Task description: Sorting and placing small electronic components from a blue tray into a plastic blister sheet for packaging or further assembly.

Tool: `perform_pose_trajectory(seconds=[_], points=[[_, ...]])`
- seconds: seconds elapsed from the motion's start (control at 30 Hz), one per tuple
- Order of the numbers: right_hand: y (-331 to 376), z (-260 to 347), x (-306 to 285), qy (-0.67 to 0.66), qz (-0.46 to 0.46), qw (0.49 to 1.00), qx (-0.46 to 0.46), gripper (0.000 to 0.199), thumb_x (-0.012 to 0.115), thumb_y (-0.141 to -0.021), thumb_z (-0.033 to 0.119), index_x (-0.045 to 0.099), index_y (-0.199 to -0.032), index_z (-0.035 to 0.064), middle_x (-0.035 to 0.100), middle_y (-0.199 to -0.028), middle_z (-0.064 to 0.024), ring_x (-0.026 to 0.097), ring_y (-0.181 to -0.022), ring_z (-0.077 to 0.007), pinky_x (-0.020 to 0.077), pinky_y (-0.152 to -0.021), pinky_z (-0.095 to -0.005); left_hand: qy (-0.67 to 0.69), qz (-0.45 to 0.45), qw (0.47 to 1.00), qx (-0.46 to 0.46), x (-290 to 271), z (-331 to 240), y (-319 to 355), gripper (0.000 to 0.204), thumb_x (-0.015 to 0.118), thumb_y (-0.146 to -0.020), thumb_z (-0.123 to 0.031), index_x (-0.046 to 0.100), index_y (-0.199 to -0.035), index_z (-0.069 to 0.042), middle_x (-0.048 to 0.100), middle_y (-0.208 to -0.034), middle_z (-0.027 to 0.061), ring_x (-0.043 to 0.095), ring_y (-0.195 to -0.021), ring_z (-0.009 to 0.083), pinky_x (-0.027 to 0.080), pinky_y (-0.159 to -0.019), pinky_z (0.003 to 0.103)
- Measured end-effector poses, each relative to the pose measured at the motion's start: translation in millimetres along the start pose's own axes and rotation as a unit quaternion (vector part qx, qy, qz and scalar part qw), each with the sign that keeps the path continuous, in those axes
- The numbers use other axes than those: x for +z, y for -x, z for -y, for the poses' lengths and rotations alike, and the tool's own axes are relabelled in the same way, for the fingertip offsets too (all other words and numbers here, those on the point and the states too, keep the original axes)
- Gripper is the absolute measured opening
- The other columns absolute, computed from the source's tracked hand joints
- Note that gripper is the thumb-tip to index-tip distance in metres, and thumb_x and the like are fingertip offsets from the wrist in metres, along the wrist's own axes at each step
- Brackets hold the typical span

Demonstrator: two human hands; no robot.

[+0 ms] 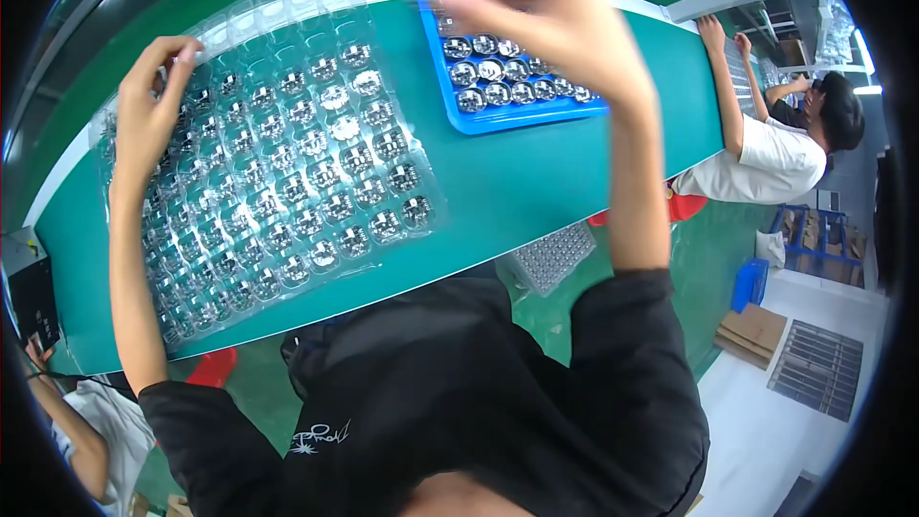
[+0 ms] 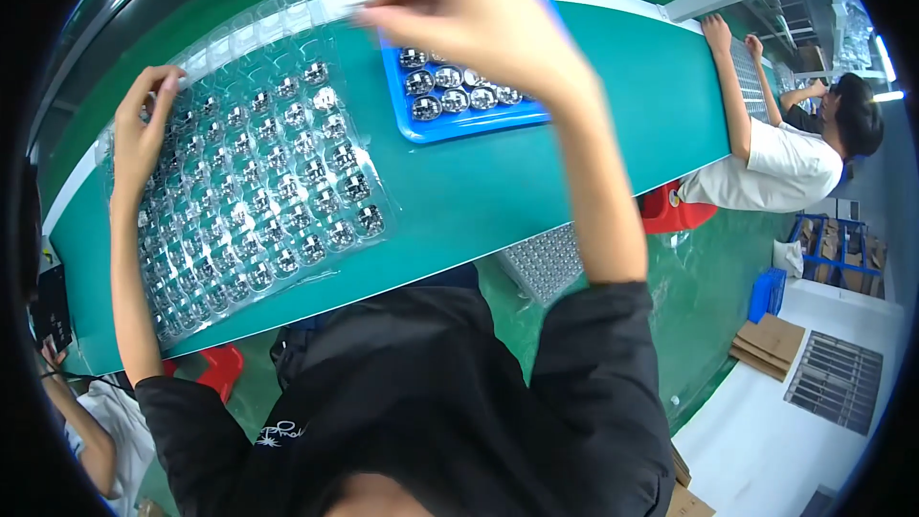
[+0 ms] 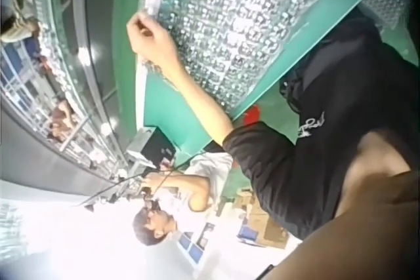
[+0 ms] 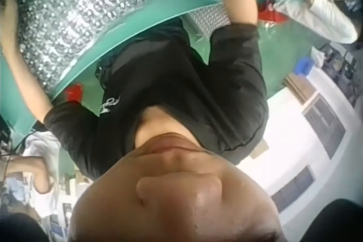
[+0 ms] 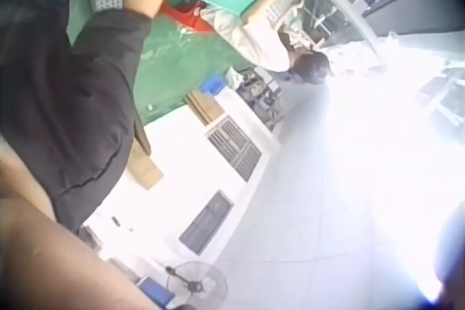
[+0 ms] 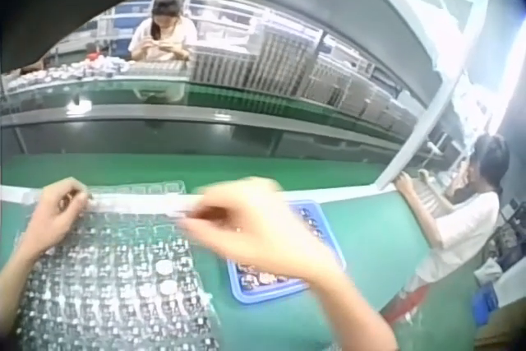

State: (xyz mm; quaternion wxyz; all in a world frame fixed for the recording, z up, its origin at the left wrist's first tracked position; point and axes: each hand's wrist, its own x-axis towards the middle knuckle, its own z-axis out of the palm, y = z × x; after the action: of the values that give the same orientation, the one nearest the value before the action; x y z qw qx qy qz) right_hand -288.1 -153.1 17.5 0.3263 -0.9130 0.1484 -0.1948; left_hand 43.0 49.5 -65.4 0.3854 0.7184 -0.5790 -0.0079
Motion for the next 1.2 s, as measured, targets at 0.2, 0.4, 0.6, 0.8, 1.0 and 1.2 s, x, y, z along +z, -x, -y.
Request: perform_pose_trajectory(seconds=[0.2, 0.4, 0.6, 0.8, 1.0, 1.2], points=[[97, -46, -66, 0.075, -0.039, 0.978, 0.193, 0.019, 0.068, -0.094, 0.01, 0.07, -0.104, -0.0066, 0.073, -0.092, -0.0103, 0.07, -0.082, -0.0134, 0.0564, -0.075, -0.0259, -0.013, 0.074, 0.997, 0.029, 6, -21, -4, 0.016, 0.059, -0.101, -0.016, 0.065, -0.1, -0.001, 0.056, -0.087, 0.0045, 0.047, -0.075, 0.0135, 0.039, -0.068, 0.028], [98, -59, -55, 0.186, -0.048, 0.974, 0.118, 0.012, 0.073, -0.087, 0.009, 0.073, -0.092, -0.0023, 0.071, -0.084, -0.0086, 0.067, -0.073, -0.0152, 0.0528, -0.069, -0.0265, -0.01, 0.065, 0.998, 0.019, 10, -19, 0, 0.018, 0.057, -0.102, -0.015, 0.064, -0.1, 0.001, 0.061, -0.095, 0.0065, 0.055, -0.083, 0.0149, 0.043, -0.074, 0.028], [98, -64, -46, 0.199, -0.043, 0.972, 0.119, 0.012, 0.075, -0.085, 0.009, 0.075, -0.091, -0.0005, 0.069, -0.081, -0.0093, 0.057, -0.065, -0.0167, 0.0459, -0.061, -0.0291, -0.024, 0.068, 0.996, 0.042, 10, -18, -1, 0.018, 0.056, -0.102, -0.014, 0.063, -0.101, 0.002, 0.062, -0.098, 0.0078, 0.058, -0.086, 0.0165, 0.045, -0.077, 0.028], [100, -68, -41, 0.245, -0.039, 0.959, 0.14, 0.011, 0.075, -0.084, 0.01, 0.076, -0.091, 0.0013, 0.068, -0.08, -0.0086, 0.056, -0.065, -0.0178, 0.0445, -0.061, -0.0304, -0.024, 0.068, 0.997, 0.033, 10, -17, 1, 0.018, 0.056, -0.102, -0.014, 0.063, -0.101, 0.002, 0.062, -0.097, 0.0077, 0.057, -0.085, 0.0168, 0.045, -0.076, 0.028], [100, -68, -38, 0.244, -0.042, 0.959, 0.14, 0.011, 0.075, -0.083, 0.009, 0.076, -0.09, 0.001, 0.069, -0.081, -0.0094, 0.056, -0.065, -0.0188, 0.0449, -0.061, -0.0314, -0.031, 0.065, 0.997, 0.04, 11, -15, 1, 0.018, 0.057, -0.102, -0.015, 0.064, -0.101, 0.002, 0.06, -0.096, 0.0068, 0.055, -0.082, 0.0158, 0.043, -0.073, 0.028], [98, -68, -37, 0.245, -0.043, 0.96, 0.132, 0.012, 0.075, -0.084, 0.01, 0.076, -0.091, 0.0008, 0.069, -0.082, -0.0102, 0.057, -0.066, -0.0201, 0.0456, -0.062, -0.0324, -0.029, 0.066, 0.997, 0.03, 11, -17, 1, 0.018, 0.057, -0.101, -0.015, 0.064, -0.102, 0.001, 0.06, -0.095, 0.0065, 0.055, -0.082, 0.0152, 0.043, -0.073, 0.028]])
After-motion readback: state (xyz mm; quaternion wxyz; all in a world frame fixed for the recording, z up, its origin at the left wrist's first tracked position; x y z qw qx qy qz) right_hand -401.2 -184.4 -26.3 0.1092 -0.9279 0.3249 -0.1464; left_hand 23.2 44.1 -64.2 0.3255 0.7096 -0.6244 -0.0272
